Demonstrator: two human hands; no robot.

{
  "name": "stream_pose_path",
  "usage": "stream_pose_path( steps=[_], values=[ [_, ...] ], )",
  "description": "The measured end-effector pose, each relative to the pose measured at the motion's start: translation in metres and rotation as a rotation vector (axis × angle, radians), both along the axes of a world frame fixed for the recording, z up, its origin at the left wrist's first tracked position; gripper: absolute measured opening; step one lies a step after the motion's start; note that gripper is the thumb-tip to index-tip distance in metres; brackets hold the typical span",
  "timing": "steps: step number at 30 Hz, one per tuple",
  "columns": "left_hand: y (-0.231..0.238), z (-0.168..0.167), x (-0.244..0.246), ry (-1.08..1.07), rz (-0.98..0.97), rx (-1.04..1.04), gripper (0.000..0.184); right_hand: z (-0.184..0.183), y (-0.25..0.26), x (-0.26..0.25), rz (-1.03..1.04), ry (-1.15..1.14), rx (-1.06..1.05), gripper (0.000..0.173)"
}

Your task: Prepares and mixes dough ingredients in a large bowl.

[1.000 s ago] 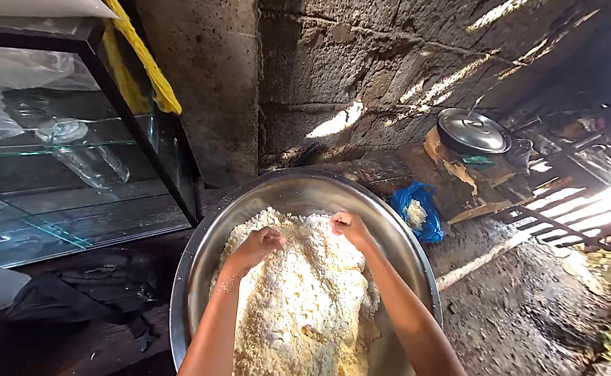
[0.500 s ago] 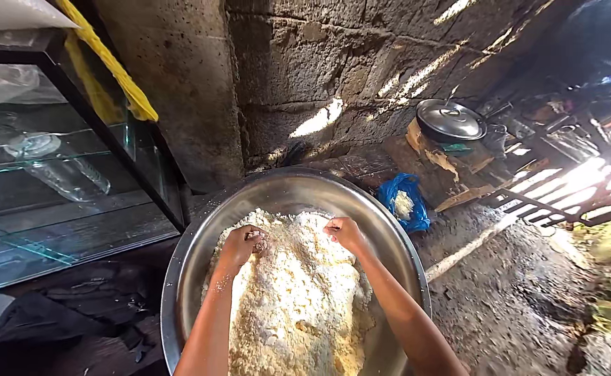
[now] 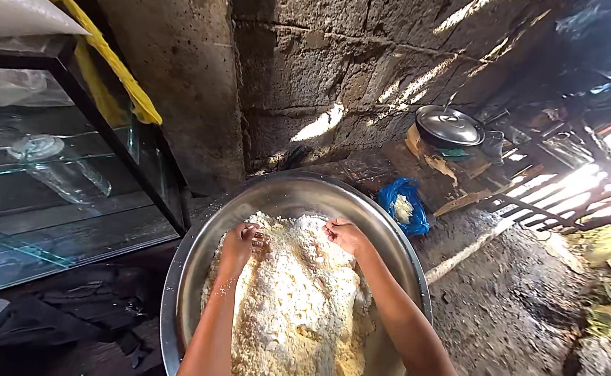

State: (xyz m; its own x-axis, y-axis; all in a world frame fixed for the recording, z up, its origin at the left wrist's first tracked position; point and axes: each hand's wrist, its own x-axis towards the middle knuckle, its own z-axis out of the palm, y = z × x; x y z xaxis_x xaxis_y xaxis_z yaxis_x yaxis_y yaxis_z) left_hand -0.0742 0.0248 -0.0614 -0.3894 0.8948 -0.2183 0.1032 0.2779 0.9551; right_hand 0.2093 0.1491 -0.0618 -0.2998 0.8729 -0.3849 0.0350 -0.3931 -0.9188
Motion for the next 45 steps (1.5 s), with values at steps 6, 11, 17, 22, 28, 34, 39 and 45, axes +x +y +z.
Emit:
stream_pose_path(
  steps=[6, 11, 17, 22, 28, 34, 39, 45],
  values=[
    [0.003, -0.001, 0.002, -0.013, 0.069, 0.037, 0.024, 0.008, 0.005, 0.020, 0.096, 0.060, -0.019, 0.022],
    [0.003, -0.001, 0.001, -0.014, 0.105, 0.072, 0.023, -0.013, 0.004, 0.015, 0.192, -0.385, 0.146, 0.022],
    [0.003, -0.001, 0.000, -0.028, 0.122, 0.075, 0.022, -0.037, 0.005, 0.005, 0.256, -0.841, 0.320, 0.031],
    [0.002, -0.003, -0.001, -0.021, 0.117, 0.079, 0.023, -0.038, 0.006, 0.006, 0.286, -0.848, 0.298, 0.028],
    [0.002, -0.001, 0.001, -0.020, 0.124, 0.090, 0.021, -0.032, 0.004, 0.016, 0.235, -0.610, 0.226, 0.024],
    [0.002, -0.004, 0.003, -0.004, 0.116, 0.090, 0.021, -0.033, -0.001, 0.001, 0.367, -0.885, 0.435, 0.024],
    [0.001, -0.002, 0.000, -0.021, 0.126, 0.111, 0.022, -0.028, -0.003, 0.006, 0.165, -0.430, 0.223, 0.023],
    [0.002, -0.005, 0.003, 0.022, 0.107, 0.095, 0.022, -0.016, -0.010, 0.015, 0.031, -0.068, -0.106, 0.019]
  ],
)
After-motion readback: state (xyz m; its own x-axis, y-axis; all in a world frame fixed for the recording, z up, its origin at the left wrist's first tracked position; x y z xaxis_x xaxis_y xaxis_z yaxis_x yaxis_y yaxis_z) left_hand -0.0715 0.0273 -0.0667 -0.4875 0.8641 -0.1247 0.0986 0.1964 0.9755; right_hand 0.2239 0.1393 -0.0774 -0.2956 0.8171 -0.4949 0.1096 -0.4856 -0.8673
